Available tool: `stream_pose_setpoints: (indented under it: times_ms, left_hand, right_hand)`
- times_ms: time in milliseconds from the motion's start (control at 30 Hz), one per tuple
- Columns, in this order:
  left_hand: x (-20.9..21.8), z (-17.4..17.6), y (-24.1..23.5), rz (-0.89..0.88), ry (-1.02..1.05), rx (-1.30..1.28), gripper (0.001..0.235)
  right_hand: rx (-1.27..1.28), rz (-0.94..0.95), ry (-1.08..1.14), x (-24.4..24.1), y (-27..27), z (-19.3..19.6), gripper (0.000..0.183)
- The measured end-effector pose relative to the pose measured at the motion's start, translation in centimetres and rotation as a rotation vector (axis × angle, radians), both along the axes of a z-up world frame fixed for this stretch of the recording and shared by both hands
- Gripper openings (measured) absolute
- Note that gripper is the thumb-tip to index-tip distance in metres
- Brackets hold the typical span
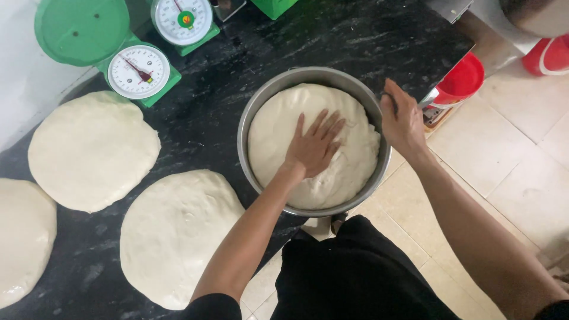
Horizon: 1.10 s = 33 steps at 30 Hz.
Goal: The recorder divides large portions of dough into smaller rounds, oils them, and uses a mechanical dough divider to create uniform patterns.
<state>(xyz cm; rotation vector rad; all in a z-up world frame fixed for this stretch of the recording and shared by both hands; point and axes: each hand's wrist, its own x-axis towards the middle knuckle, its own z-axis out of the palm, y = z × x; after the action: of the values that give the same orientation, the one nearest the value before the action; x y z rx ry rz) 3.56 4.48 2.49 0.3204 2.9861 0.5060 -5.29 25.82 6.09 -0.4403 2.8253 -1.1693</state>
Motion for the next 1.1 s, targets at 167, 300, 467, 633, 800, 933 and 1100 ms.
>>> stream_pose_setpoints:
  times_ms: [167,300,467,633,800,933,1100]
  left_hand:
    - [0.8,0.5,1.4,0.043,0.136,-0.032,0.059]
    - [0.1,0.2,3.1,0.194,0.185,-0.031,0.059]
    - [-2.0,-3.8,5.7,0.392,0.303,0.01,0.066]
    - [-2.0,1.3,2.5,0.521,0.179,0.36,0.066]
    - [-5.0,-1.7,-2.2,0.149,0.182,0.03,0.057]
    - [-6.1,-2.5,-2.6,0.023,0.219,-0.003,0.062]
    - [-8.4,-3.6,-4.5,-0.021,0.099,0.149,0.063]
  right_hand:
    - [-0.039,-0.161,0.035,2.1,0.2,-3.0,0.042]
    - [-0.056,-0.082,0.076,-0.6,0.1,-3.3,0.042]
    - [-0.035,0.247,-0.066,-8.1,-3.2,0.2,0.043]
    - [0.045,0.433,0.436,-9.0,-5.4,1.1,0.045]
    - [0.125,0.294,0.298,-2.1,-3.1,-2.0,0.049]
    - [0.306,0.332,0.213,-1.7,-4.9,-4.7,0.07]
    - [0.515,0.418,0.143,-2.3,-5.2,-5.4,0.073]
